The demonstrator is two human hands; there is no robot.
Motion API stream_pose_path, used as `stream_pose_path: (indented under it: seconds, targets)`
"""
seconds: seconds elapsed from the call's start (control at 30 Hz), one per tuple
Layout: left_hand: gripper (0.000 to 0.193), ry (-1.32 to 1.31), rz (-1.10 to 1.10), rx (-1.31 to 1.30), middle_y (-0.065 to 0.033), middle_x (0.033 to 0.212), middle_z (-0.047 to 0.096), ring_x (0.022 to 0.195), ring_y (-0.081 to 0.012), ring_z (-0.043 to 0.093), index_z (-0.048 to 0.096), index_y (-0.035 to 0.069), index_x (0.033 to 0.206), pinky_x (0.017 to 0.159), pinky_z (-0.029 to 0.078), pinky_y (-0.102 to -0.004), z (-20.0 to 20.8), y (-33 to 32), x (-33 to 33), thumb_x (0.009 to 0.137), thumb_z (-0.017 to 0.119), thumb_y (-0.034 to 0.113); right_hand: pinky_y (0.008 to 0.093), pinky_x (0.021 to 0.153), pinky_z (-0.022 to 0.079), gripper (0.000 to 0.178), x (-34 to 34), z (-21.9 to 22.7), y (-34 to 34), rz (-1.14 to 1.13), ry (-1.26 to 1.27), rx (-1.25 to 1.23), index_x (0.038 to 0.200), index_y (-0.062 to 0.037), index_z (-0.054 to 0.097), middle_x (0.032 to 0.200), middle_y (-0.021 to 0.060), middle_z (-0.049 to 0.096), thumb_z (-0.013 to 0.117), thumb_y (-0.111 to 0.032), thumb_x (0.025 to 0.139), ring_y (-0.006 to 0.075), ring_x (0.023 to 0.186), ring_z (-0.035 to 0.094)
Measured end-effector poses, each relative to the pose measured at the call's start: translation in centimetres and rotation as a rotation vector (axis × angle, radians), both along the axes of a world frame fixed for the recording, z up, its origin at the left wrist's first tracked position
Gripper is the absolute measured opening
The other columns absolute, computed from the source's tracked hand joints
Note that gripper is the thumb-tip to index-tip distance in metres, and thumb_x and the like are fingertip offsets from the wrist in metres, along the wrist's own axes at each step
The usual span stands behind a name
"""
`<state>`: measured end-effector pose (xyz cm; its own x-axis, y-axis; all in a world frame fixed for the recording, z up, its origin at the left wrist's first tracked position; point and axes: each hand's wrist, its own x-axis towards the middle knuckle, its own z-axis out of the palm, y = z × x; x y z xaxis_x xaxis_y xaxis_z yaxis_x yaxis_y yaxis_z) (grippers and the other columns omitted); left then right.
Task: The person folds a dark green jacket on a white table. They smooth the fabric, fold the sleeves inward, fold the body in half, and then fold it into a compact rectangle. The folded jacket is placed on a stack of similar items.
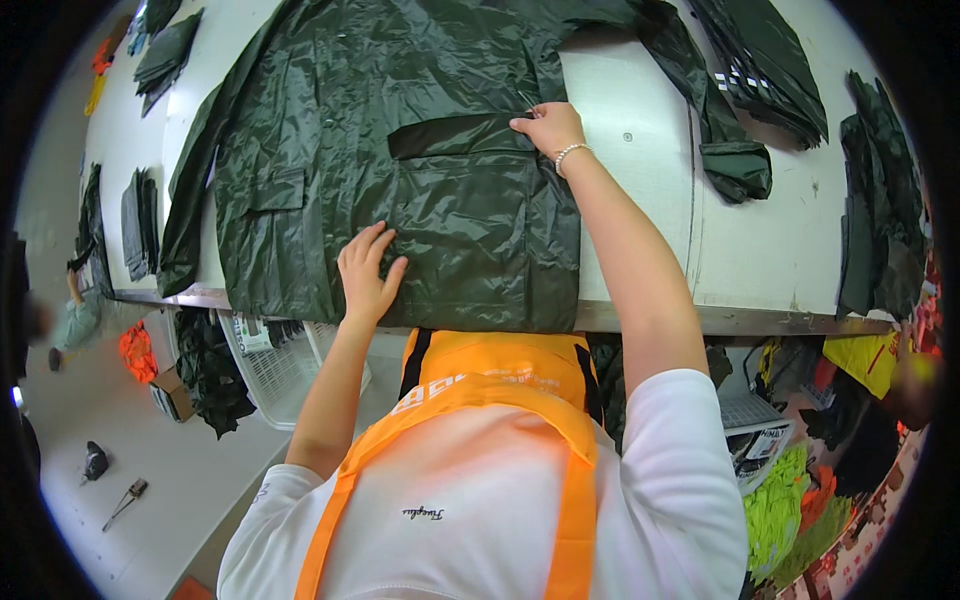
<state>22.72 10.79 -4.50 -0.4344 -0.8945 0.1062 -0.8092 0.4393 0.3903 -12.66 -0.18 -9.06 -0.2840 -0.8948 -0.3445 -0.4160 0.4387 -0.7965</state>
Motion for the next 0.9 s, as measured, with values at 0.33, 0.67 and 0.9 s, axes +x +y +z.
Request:
stream_pose_path:
  seconds: [0.33,0.67,0.9]
  targets:
    - [0.045,0.790,0.448,0.181,-0.0135,0.125,0.053,0.108,-0.0176,0.051,0.037,-0.002,0.135,0.096,0.038,-0.0292,-0.3,-14.0,-7.0,0.096,0.049,0.014,0.0298,0.074,0.048,0.029,-7.1,2.8,1.8,-0.302,0.155,-0.358,0.099,-0.0035,0.068,0.093,0.0097,0.069,0.061,-0.029,0.089,0.0165,0.076,0.063]
    - [0.076,0.339,-0.092,0.165,-0.0105,0.127,0.053,0.114,-0.0252,0.049,0.046,0.009,0.131,0.096,0.039,-0.0372,2.1,-14.7,-6.0,0.065,0.080,0.025,0.0291,0.084,0.048,0.049,-16.1,2.9,13.1,-0.601,0.693,-0.408,0.128,0.0017,0.045,0.127,0.0155,0.040,0.065,-0.010,0.085,0.0239,0.103,0.054]
    - [0.024,0.373,-0.059,0.303,-0.0087,0.096,0.064,0.083,-0.0229,0.061,0.066,0.001,0.088,0.072,0.047,-0.0312,-0.9,-17.2,-3.6,0.074,0.074,0.019,0.0242,0.065,0.047,0.026,3.8,8.8,9.5,0.003,-0.074,-0.355,0.108,-0.0027,0.055,0.088,0.0067,0.060,0.064,-0.010,0.085,0.0125,0.071,0.058]
